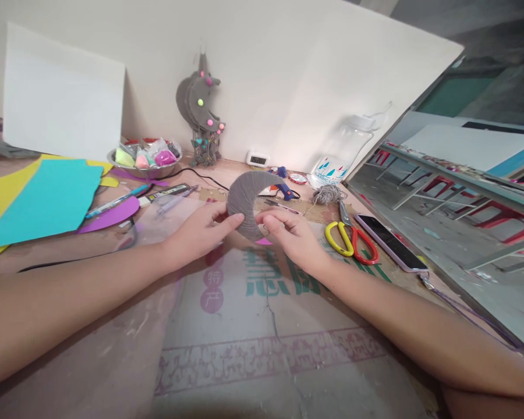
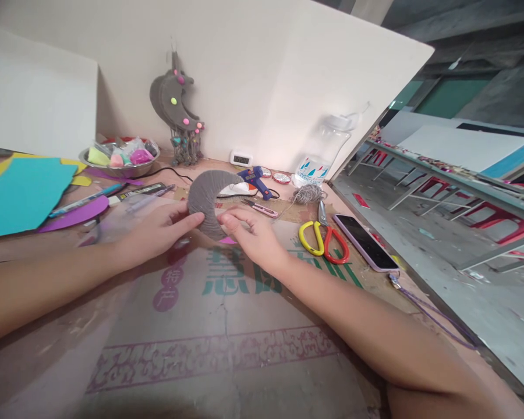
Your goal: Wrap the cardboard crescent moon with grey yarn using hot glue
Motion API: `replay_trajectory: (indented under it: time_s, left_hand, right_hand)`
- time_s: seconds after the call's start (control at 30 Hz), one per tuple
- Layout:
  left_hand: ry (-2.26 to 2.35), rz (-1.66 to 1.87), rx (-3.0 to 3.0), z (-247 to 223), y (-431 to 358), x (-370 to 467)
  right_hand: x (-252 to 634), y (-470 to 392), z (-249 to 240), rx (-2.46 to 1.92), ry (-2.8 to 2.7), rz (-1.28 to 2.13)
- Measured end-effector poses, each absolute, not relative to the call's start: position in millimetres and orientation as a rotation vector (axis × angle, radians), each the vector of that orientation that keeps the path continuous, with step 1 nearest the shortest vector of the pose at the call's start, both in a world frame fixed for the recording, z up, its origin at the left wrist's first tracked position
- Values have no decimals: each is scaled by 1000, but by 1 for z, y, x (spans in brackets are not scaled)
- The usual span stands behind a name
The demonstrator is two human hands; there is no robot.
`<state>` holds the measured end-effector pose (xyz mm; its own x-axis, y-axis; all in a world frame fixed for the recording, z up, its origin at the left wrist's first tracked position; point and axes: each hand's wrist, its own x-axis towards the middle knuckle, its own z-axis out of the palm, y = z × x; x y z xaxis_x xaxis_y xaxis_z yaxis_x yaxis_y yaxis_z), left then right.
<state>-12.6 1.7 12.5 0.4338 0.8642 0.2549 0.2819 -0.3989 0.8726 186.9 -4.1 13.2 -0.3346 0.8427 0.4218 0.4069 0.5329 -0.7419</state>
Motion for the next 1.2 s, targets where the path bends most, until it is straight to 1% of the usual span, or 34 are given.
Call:
replay_trajectory:
  time_s: [0.1,0.23,0.33,0.43,0.73,0.87,1.2]
  left_hand:
    - [965,984,1712,11,3,-12]
    - [1029,1059,1618,13,4,-13]
    - [1018,1030,1571,13,5,-13]
    - [1024,1009,1517,11,6,-13]
    - [1037,990,1453,11,7,-13]
    - [1089,976,1521,13,8,-13]
    - [1003,959,1481,6,12,-13]
  right_hand:
    - [191,-3,14,-1059,-1881,729]
    - [193,0,12,-1063,-1833,866]
    - [191,-1,9,-1053,-1820,1022]
    - [189,-2,8,-1047,-1828,1079]
    - [191,3,6,-1159,-1892,896]
    - [191,3,6,-1195,-1875,864]
    - [191,4,7,-1230,-1876,801]
